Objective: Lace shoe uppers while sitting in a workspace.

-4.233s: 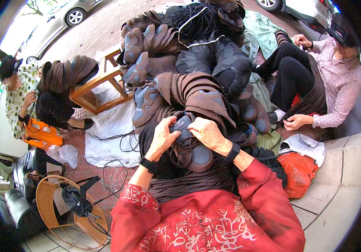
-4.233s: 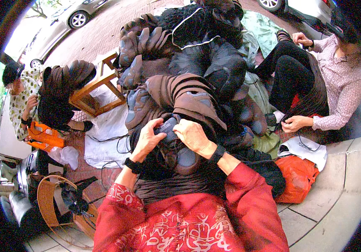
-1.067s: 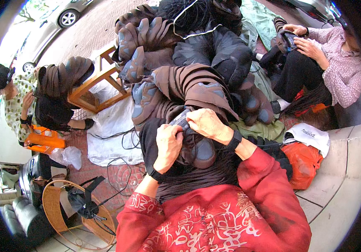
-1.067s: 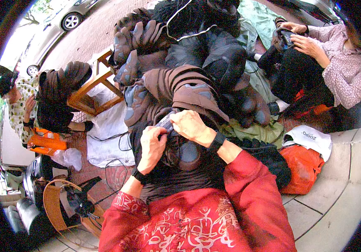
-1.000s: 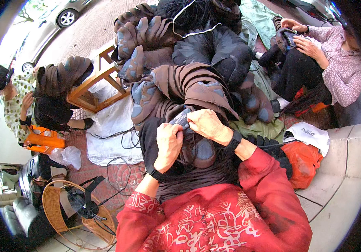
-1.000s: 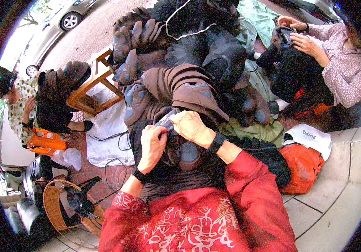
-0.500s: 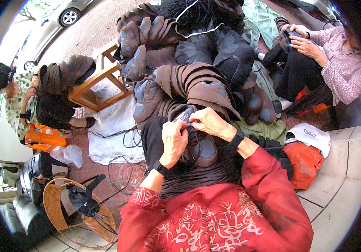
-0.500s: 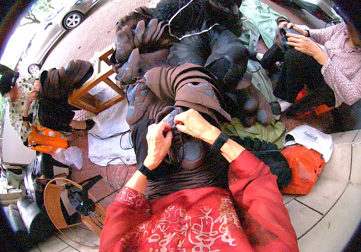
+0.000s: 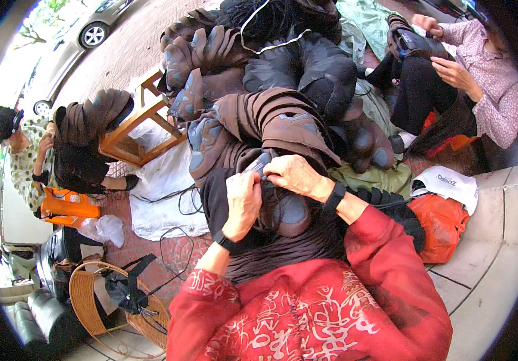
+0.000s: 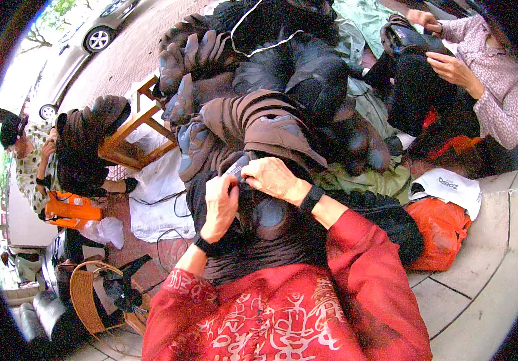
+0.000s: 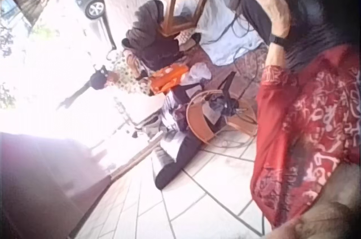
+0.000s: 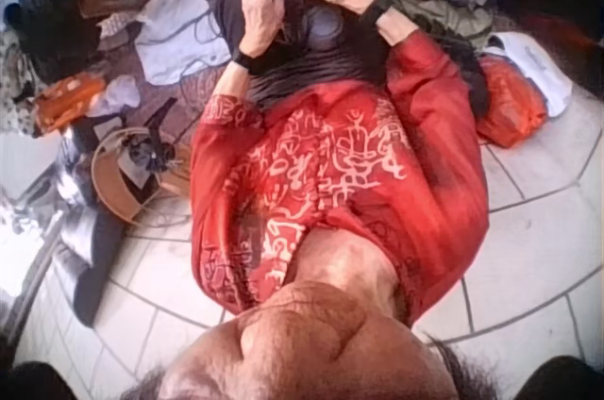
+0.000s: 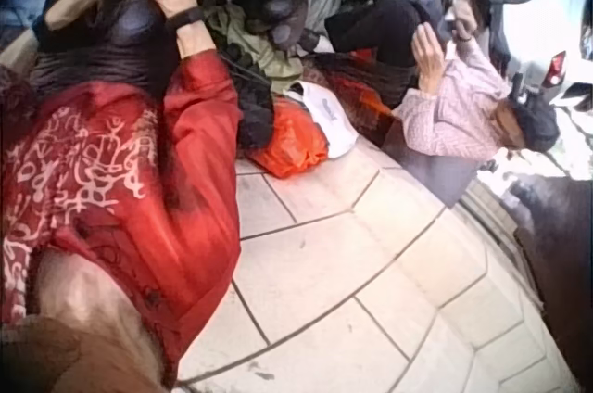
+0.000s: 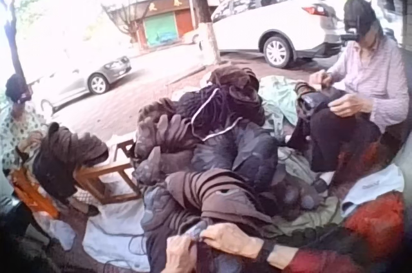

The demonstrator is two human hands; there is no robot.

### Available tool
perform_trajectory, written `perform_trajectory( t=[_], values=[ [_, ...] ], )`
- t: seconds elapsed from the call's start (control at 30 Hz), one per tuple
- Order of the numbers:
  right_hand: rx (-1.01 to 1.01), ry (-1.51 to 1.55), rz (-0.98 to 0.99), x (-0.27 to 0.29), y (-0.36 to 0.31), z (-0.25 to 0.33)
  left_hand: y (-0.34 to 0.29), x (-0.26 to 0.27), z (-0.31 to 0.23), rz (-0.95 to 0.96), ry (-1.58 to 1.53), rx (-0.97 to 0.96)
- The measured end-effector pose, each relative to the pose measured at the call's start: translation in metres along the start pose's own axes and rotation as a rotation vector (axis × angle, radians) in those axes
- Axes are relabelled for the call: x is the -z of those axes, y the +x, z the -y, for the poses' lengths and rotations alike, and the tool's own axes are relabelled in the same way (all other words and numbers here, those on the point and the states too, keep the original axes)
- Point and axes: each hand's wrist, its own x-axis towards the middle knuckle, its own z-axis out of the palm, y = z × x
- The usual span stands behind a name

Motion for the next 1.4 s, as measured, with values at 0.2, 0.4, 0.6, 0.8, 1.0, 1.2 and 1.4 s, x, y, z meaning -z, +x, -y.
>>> perform_trajectory(
  t=[0.2, 0.4, 0.6, 0.8, 1.0, 1.2, 1.4],
  values=[
    [-0.006, -0.033, -0.054, -0.005, -0.006, 0.001, -0.002, 0.009, 0.005, 0.106, -0.014, 0.056],
    [-0.023, 0.042, -0.104, -0.008, -0.007, -0.003, 0.003, -0.001, 0.006, 0.123, 0.078, 0.034],
    [0.027, 0.051, -0.131, -0.018, -0.012, -0.006, 0.004, 0.006, 0.009, 0.194, -0.019, 0.017],
    [0.185, -0.24, -0.159, 0.012, -0.011, 0.004, 0.005, 0.012, 0.003, 0.162, -0.133, 0.14],
    [-0.12, -0.624, -0.294, 0.088, 0.004, -0.021, 0.006, 0.018, -0.001, 0.141, -0.164, 0.129],
    [0.228, -0.587, -0.238, 0.02, 0.003, -0.001, 0.001, 0.021, 0.0, 0.265, 0.08, 0.189],
    [0.3, -0.42, -0.179, 0.002, 0.008, 0.004, 0.0, 0.016, 0.001, 0.172, -0.07, 0.211]
  ],
)
